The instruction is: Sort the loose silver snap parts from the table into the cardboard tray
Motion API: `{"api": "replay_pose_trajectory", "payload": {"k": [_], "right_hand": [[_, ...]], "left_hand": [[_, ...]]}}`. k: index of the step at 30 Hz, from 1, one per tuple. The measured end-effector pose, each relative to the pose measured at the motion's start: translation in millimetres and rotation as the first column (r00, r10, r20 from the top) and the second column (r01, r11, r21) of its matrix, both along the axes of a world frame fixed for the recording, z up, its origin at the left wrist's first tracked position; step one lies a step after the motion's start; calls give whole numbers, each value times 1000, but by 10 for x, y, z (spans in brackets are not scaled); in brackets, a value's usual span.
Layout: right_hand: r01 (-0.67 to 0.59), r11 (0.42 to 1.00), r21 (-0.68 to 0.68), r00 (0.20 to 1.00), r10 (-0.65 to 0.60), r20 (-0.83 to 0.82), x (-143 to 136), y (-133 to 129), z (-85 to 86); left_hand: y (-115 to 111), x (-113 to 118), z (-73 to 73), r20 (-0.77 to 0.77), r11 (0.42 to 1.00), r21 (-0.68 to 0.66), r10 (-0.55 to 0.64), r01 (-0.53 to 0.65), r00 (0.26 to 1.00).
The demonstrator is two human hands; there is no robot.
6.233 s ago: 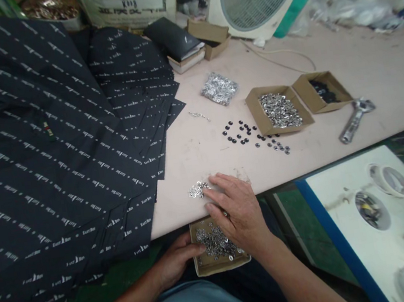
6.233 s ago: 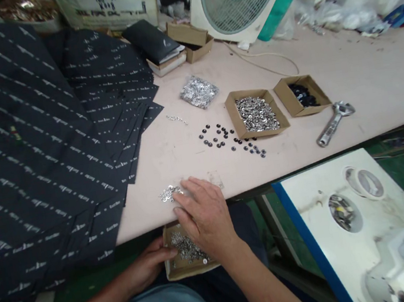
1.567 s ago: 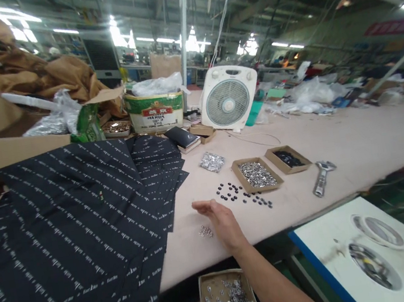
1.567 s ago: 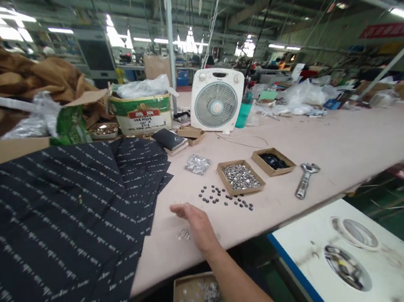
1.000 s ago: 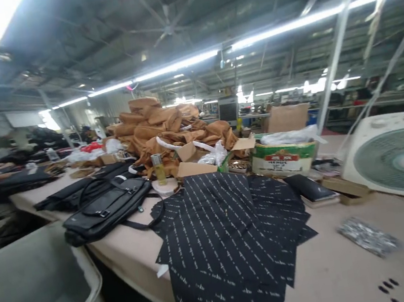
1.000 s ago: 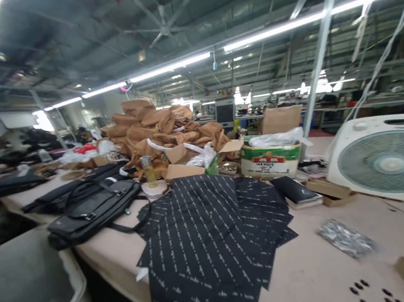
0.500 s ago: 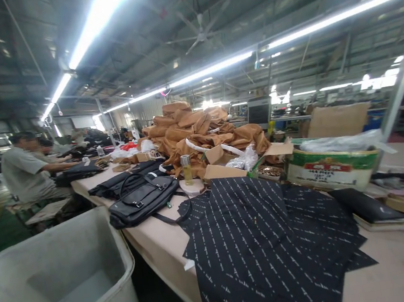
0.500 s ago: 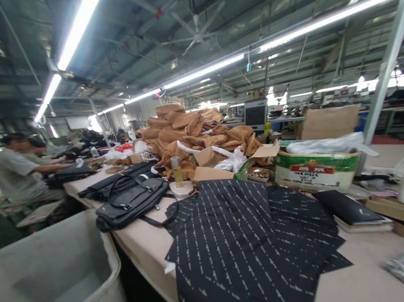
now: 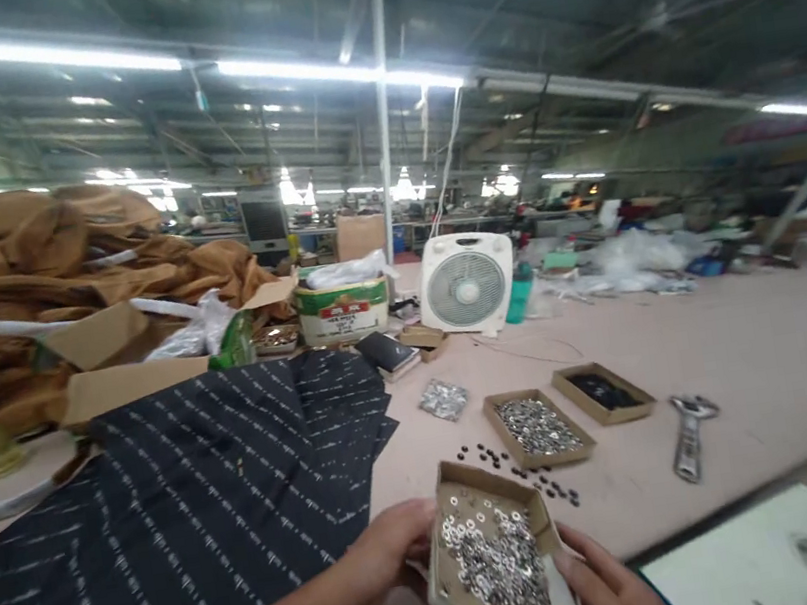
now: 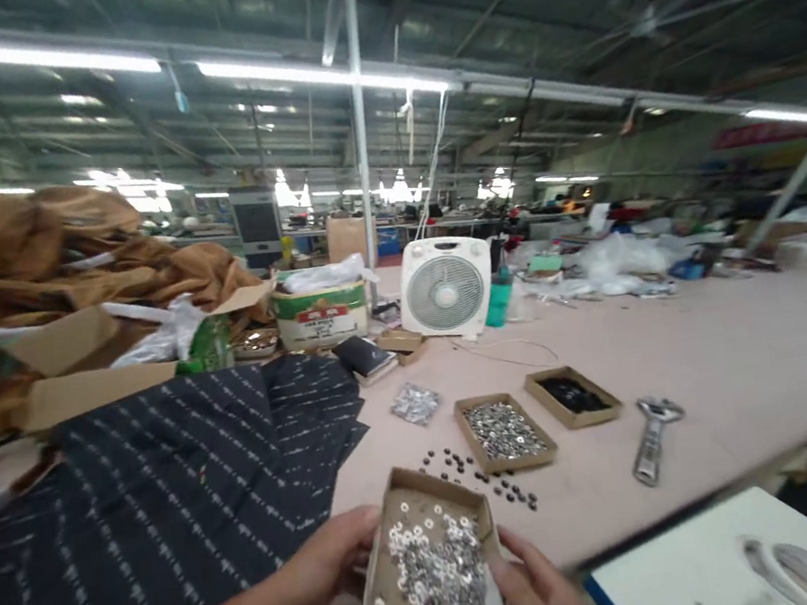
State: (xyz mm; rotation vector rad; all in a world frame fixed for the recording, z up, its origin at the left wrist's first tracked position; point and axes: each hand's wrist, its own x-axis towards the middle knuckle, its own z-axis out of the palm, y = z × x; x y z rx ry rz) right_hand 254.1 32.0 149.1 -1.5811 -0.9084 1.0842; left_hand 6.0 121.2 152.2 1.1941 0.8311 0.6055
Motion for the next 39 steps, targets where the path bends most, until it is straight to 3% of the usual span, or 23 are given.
{"api": "replay_pose_trajectory", "payload": {"k": [1, 4, 8, 11, 15, 21, 27, 30, 33, 39], "right_hand": [[26, 1000, 14, 999, -25, -40, -2, 74, 43], [101, 992, 73, 993, -96, -66, 45, 273, 161], [84, 993, 88, 996, -85, 3, 212, 466, 225], [57, 998, 42, 998, -58, 26, 315, 583, 225], [94, 994, 46, 995, -96, 38, 339, 733, 267], [96, 994, 47, 995, -98, 37, 260, 1006, 368], [110, 992, 60, 991, -105, -81, 68, 1405, 408], [127, 988, 88, 986, -116, -123, -59, 1676, 408], [120, 987, 103, 984, -105, -141, -198, 1967, 372], [134, 990, 42, 989, -131, -63, -406, 2397, 144]], "left_hand": [[168, 12, 10, -122, 991, 132, 24, -8, 992], [780, 125, 7, -296, 947, 310, 174, -78, 939], [1666, 381, -21, -485, 853, 511, 393, -112, 782], [2159, 540, -38, -613, 846, 531, 428, -55, 665], [2451, 673, -72, -712, 861, 509, 410, 17, 570], [2515, 689, -141, -689, 849, 528, 416, 19, 594], [2511, 372, -97, -561, 808, 580, 490, -106, 667], [2331, 111, -29, -469, 788, 595, 501, -159, 727], [2025, -165, 4, -393, 803, 557, 479, -211, 785], [1464, -630, -112, -311, 837, 409, 502, -363, 807]]}}
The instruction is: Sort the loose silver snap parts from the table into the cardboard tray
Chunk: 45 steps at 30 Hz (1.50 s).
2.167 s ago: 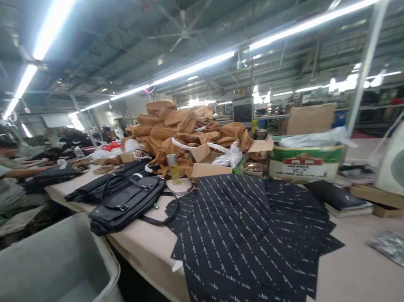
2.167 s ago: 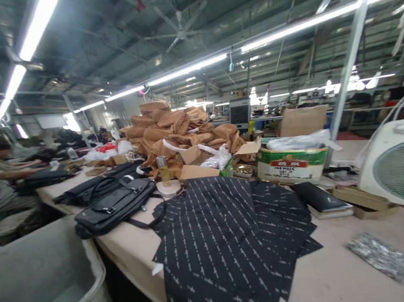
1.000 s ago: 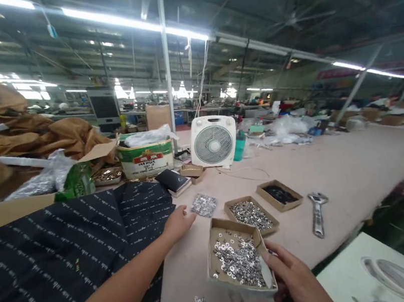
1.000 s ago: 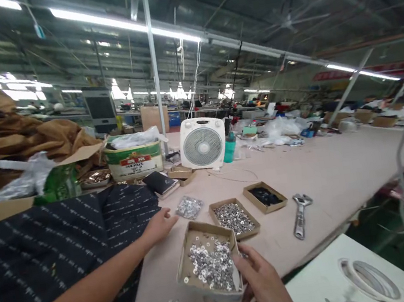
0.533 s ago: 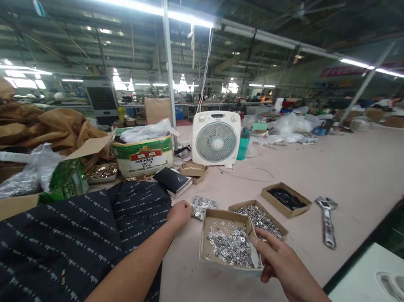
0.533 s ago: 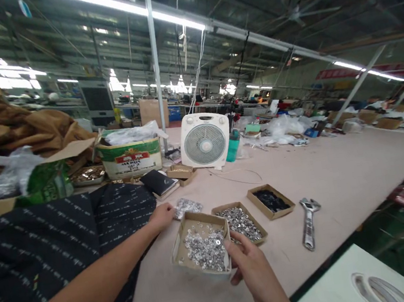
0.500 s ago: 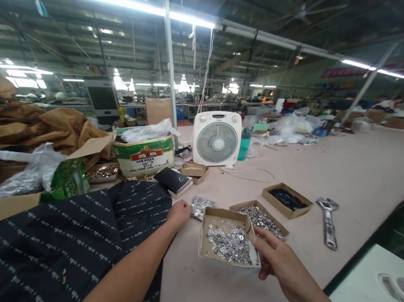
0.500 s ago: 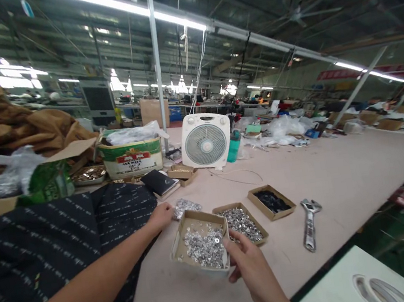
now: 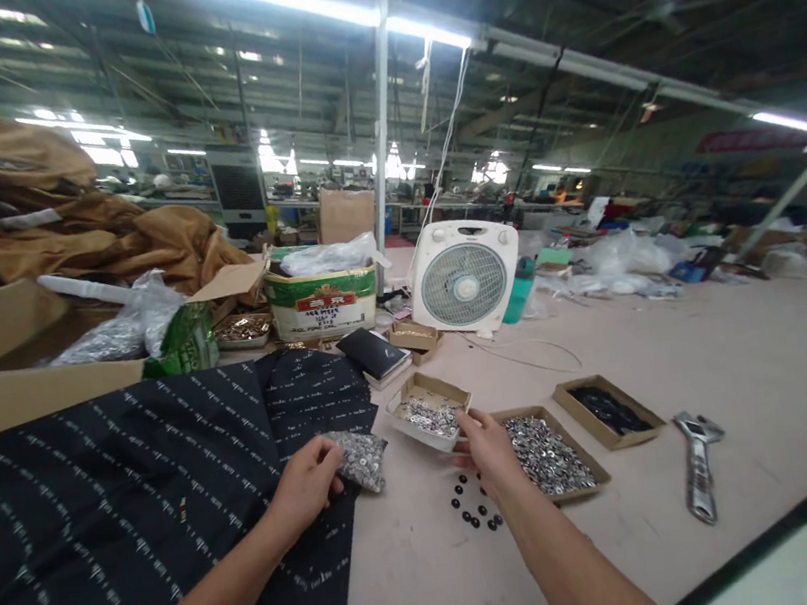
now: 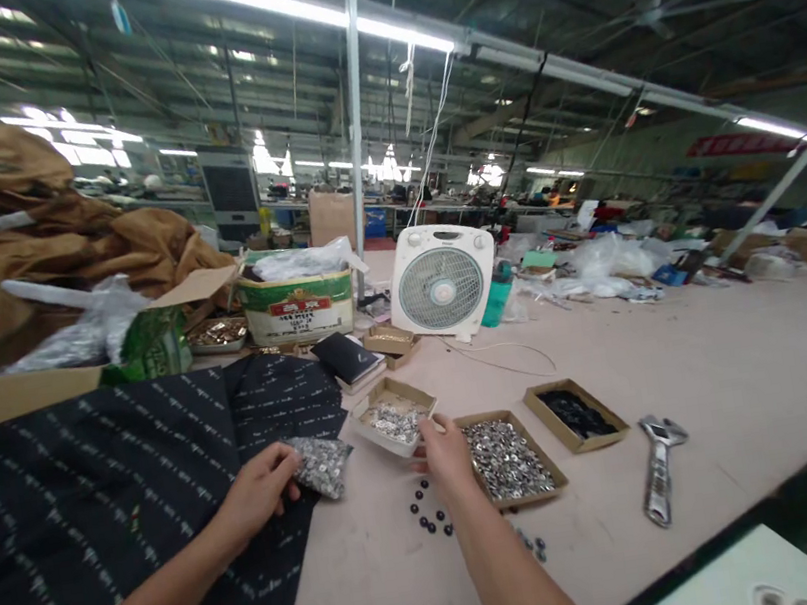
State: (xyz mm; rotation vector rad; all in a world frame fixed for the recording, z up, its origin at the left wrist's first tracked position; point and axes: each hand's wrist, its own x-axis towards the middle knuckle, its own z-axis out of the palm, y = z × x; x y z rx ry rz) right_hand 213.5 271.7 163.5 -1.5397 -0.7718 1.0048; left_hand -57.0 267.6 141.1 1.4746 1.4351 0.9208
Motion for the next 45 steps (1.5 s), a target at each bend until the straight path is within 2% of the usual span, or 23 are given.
{"api": "replay_pose_trajectory", "payload": {"k": [5, 10, 12, 14, 18, 23, 28, 30, 33, 38, 42, 43, 44, 45], "right_hand": [[-46, 995, -92, 988, 59, 142, -37, 98, -160], [-121, 979, -164, 910, 175, 376, 51, 76, -148], [-131, 979, -156, 828, 194, 527, 92, 40, -104], [-146, 983, -114, 709, 185, 681, 111, -5, -49], [-272, 960, -73, 462, 196, 865, 54, -41, 65], [-408, 883, -232, 220, 341, 914, -82, 142, 150], [-480, 779, -403, 57, 486, 872, -148, 484, 103], [-502, 748, -434, 33, 518, 855, -152, 604, 55], [-526, 728, -440, 49, 542, 839, -124, 732, -18], [-521, 762, -384, 109, 506, 856, -25, 780, -31], [-531, 818, -221, 194, 371, 908, -150, 517, 126], [-569, 806, -163, 231, 347, 909, -237, 397, 170], [-629, 770, -112, 263, 347, 900, -342, 264, 203], [-707, 702, -86, 269, 379, 885, -462, 125, 220]], "left_hand": [[-175, -196, -141, 101, 993, -113, -21, 32, 995], [-200, -225, -174, 120, 984, -156, -69, 87, 990], [-214, -208, -173, 107, 985, -147, -73, 88, 992], [-236, -191, -182, 91, 989, -130, -64, 75, 994], [-277, -180, -225, 72, 994, -99, -32, 39, 997], [-274, -187, -224, 69, 991, -123, -48, 56, 996], [-266, -170, -139, 67, 988, -149, -30, 40, 997], [-267, -170, -118, 58, 987, -156, -23, 32, 998], [-276, -189, -127, 50, 983, -183, -23, 32, 998], [-302, -260, -207, 79, 977, -198, -71, 85, 994], [-302, -307, -246, 134, 967, -226, -86, 115, 987], [-299, -313, -246, 152, 967, -224, -88, 121, 984], [-296, -317, -243, 171, 967, -220, -90, 127, 981], [-294, -317, -236, 189, 968, -214, -90, 130, 978]]}}
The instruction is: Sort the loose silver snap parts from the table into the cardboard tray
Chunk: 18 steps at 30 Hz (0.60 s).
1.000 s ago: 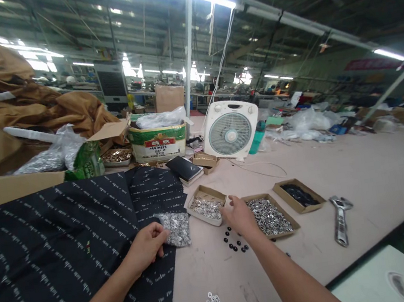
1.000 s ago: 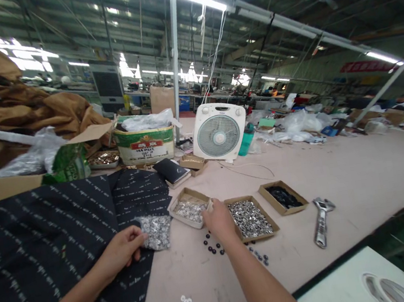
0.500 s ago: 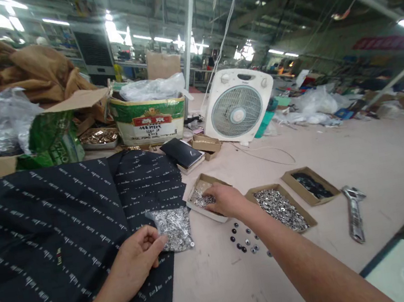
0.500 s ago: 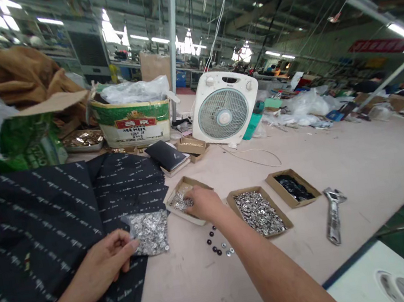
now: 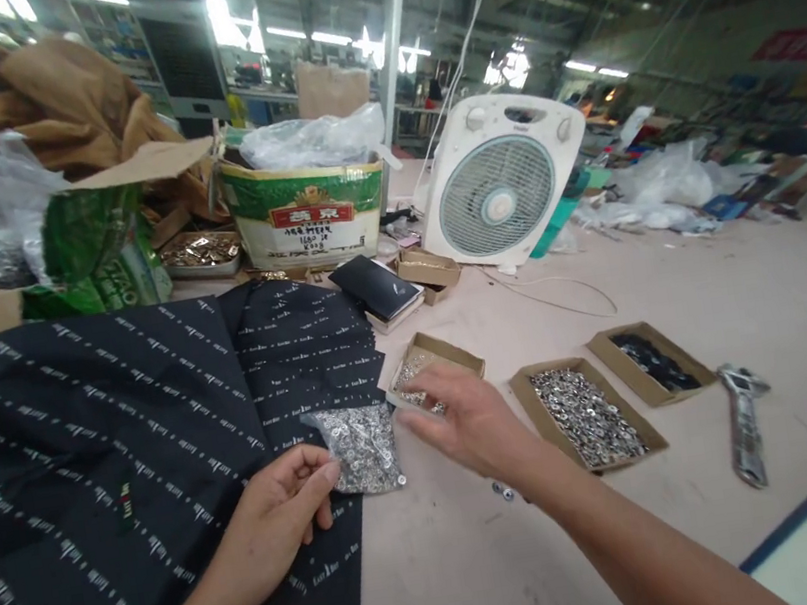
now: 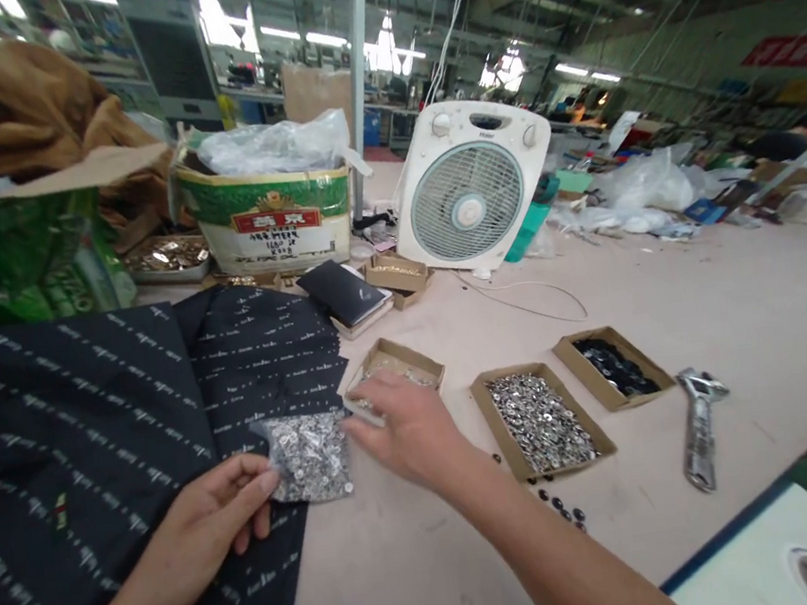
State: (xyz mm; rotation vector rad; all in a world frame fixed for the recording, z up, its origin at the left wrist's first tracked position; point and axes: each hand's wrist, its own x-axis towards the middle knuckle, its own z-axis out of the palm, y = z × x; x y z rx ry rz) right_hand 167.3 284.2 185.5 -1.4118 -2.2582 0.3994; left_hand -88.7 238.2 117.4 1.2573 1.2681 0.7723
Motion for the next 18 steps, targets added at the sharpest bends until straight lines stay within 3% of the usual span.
{"api": "replay_pose_trajectory", "payload": {"k": [3, 7, 10, 13, 15, 17, 18], "right_hand": [[-159, 987, 14, 987, 159, 19, -375, -352, -76], [-77, 994, 75, 997, 77, -7, -665, -466, -320], [22, 1000, 15, 968, -17, -250, -652, -379, -354], [109, 974, -196, 853, -193, -485, -548, -368, -192], [94, 947, -308, 745, -272, -609, -489, -461, -29], [5, 930, -368, 618, -292, -730, -458, -634, 124], [-50, 919, -390, 553, -300, -778, -452, -745, 184]], "left_hand": [[-2, 11, 38, 39, 1000, 17, 8, -9, 999], [-19, 50, 103, 68, 996, 77, 34, -40, 997], [-30, 72, 123, 104, 978, 198, 51, -70, 993], [-29, 67, 106, 137, 935, 304, 149, -185, 979], [-31, 53, 97, 146, 893, 371, 213, -253, 966], [-57, 43, 109, 227, 880, 406, 164, -247, 960], [-85, 44, 127, 301, 899, 395, 67, -189, 951]]}}
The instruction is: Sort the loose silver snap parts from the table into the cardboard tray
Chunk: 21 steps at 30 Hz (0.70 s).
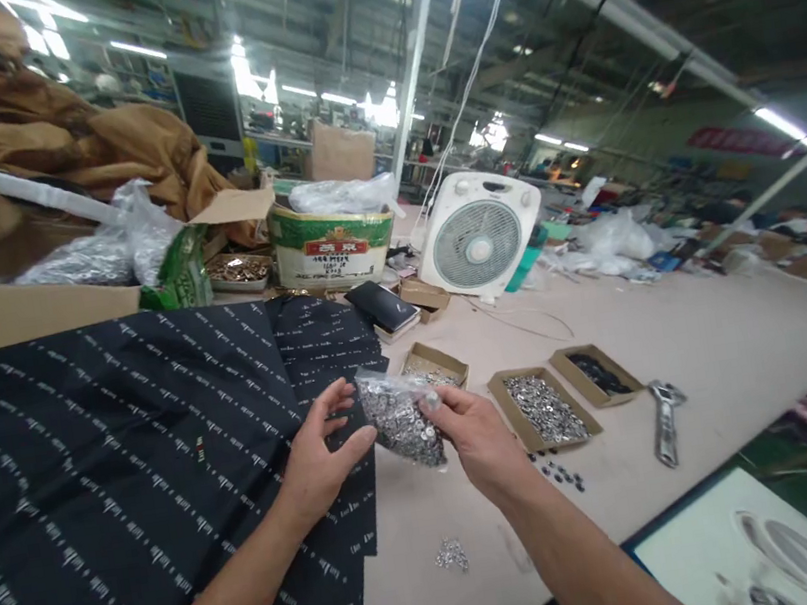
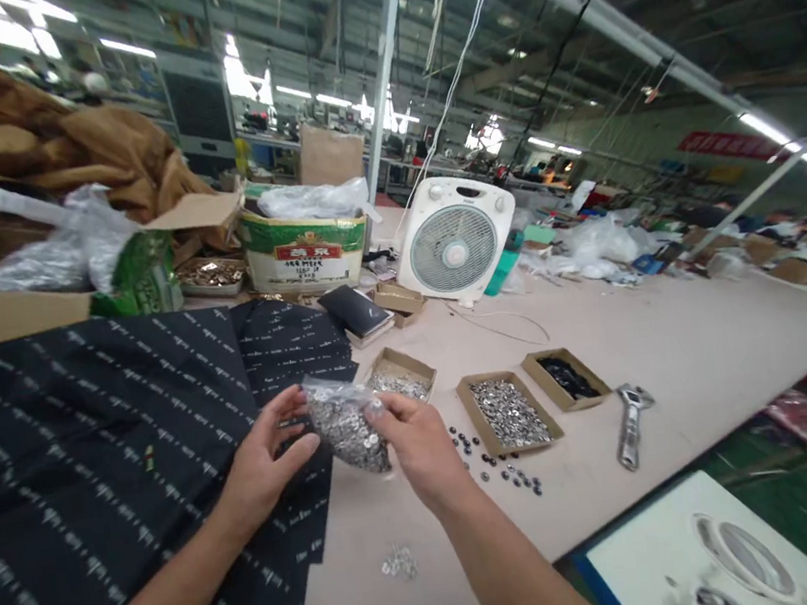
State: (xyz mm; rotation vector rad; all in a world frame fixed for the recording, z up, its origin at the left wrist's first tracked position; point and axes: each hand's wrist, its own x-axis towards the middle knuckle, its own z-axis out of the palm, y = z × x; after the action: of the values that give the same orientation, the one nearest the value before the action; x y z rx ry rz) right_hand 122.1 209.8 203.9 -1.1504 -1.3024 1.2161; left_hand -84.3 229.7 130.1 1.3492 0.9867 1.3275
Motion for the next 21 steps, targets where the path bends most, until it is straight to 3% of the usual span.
{"api": "replay_pose_trajectory", "payload": {"k": [2, 4, 5, 14, 17, 21], "right_hand": [[-27, 998, -56, 987, 17, -160, 6, -255, 78], [-6, 994, -110, 963, -24, -270, 18, -539, 98], [19, 991, -135, 949, -60, -311, 30, -688, 88], [287, 925, -247, 798, -374, -472, 304, -1918, -156], [328, 909, -257, 747, -416, -518, 395, -2231, -208], [325, 913, -246, 745, -407, -529, 501, -2608, -298]], "left_hand": [[-97, 21, 58, 185, 947, -24, -310, 319, 933], [-244, 71, 133, 294, 811, -42, -549, 584, 782], [-331, 107, 170, 300, 758, -57, -608, 650, 735], [-1096, 563, 307, 160, 642, -272, -704, 717, 692], [-1392, 701, 358, 191, 608, -343, -701, 716, 687], [-1801, 858, 319, 261, 618, -396, -633, 679, 729]]}}
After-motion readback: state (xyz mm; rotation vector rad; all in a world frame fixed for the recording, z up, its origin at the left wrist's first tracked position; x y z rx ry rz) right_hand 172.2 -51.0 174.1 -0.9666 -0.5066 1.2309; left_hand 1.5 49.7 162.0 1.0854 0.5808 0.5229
